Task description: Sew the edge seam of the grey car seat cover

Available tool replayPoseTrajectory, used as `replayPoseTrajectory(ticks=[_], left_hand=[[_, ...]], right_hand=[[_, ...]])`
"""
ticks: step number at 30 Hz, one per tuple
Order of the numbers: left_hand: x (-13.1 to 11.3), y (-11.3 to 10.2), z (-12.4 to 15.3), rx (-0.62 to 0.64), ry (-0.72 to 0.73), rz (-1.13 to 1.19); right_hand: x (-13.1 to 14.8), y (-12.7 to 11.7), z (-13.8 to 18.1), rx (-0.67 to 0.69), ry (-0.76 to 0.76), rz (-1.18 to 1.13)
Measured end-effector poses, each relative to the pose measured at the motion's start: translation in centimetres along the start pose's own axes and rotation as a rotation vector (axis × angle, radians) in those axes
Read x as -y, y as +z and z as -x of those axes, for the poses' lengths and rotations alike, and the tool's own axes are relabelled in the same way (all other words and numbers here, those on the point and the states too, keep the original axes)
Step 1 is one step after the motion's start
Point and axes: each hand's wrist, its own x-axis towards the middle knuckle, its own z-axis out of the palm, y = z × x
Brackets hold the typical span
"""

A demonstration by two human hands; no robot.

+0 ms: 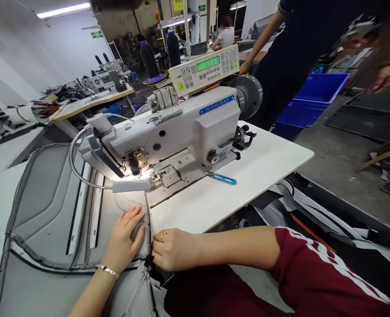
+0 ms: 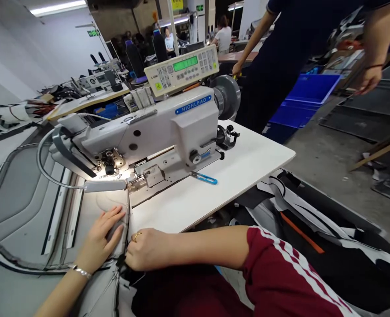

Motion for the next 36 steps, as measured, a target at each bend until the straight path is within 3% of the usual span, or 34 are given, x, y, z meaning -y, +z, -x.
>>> replayPoseTrajectory(ticks=[9, 18, 22, 26, 31, 36], left_hand=[[0.6, 1.3, -1.7, -0.090, -0.003, -0.019], [2.0, 2.2, -3.4, -0.105, -0.006, -0.069], [2.3, 2.2, -4.4, -0.115, 0.004, -0.087], [2.1, 2.1, -5.2, -0.112, -0.027, -0.134], [1.4, 0.1, -5.1, -0.042, -0.020, -0.055], [1.1, -3.8, -2.4, 0.206, 0.178, 0.002]], right_hand=[[-0.3, 0.2, -0.9, 0.098, -0.025, -0.038], [-2.5, 1.0, -1.2, 0.008, -0.030, 0.004], [-2.8, 1.6, -1.0, 0.088, -0.001, -0.015], [-3.0, 1.7, -1.0, 0.256, 0.036, -0.066], [-3.1, 1.7, -1.0, 0.405, 0.097, -0.114], [-2.6, 0.8, -0.5, 0.422, 0.100, -0.136]])
